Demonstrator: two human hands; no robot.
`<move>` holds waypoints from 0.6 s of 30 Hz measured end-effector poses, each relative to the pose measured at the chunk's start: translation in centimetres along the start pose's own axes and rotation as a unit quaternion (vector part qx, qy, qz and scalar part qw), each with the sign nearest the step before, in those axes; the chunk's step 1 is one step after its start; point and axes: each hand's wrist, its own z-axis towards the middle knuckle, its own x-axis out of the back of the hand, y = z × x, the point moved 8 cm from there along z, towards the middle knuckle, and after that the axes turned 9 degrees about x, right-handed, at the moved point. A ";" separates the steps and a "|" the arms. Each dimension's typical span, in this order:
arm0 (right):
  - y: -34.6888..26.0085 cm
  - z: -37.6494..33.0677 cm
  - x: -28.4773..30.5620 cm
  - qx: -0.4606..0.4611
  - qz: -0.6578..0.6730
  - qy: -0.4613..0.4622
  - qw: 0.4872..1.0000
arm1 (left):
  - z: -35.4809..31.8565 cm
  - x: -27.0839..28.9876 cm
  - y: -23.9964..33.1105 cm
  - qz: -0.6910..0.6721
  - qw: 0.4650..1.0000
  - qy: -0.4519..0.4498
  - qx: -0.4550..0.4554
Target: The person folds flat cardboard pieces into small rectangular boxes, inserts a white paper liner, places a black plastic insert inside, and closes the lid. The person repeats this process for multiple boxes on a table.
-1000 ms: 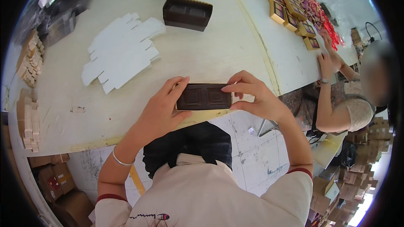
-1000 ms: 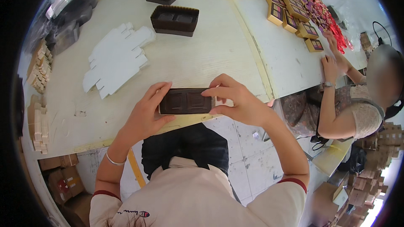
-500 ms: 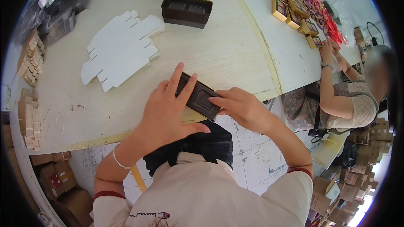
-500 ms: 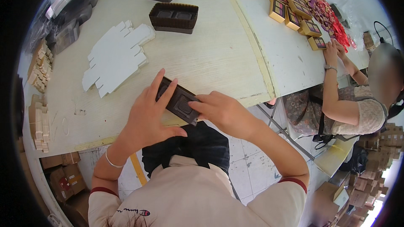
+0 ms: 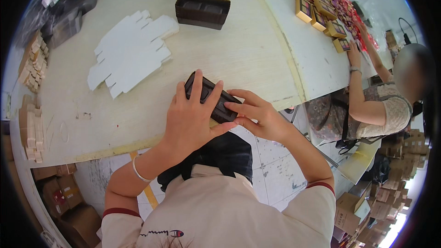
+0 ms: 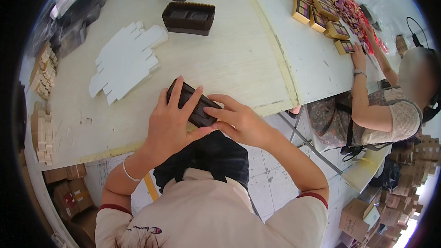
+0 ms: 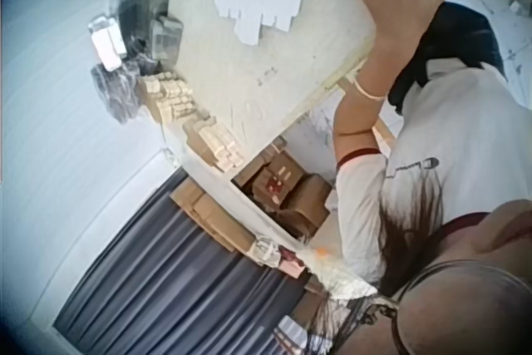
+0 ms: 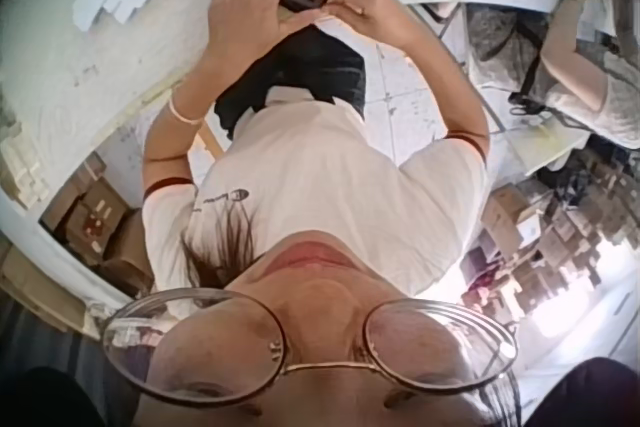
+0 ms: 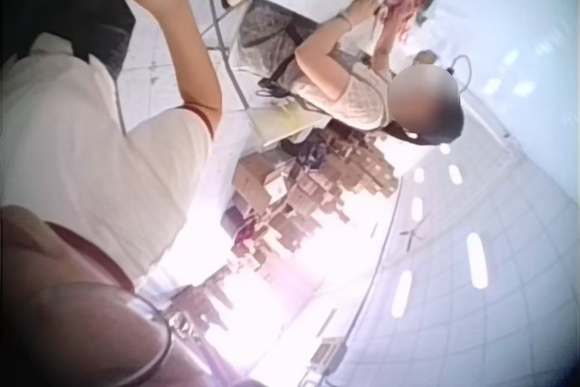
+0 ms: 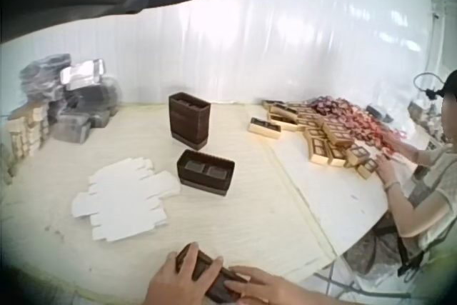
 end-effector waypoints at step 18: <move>-2.1 -0.1 -1.2 -0.016 -0.245 -0.006 0.969 | -0.9 -0.7 -1.4 0.021 0.995 -0.089 -0.050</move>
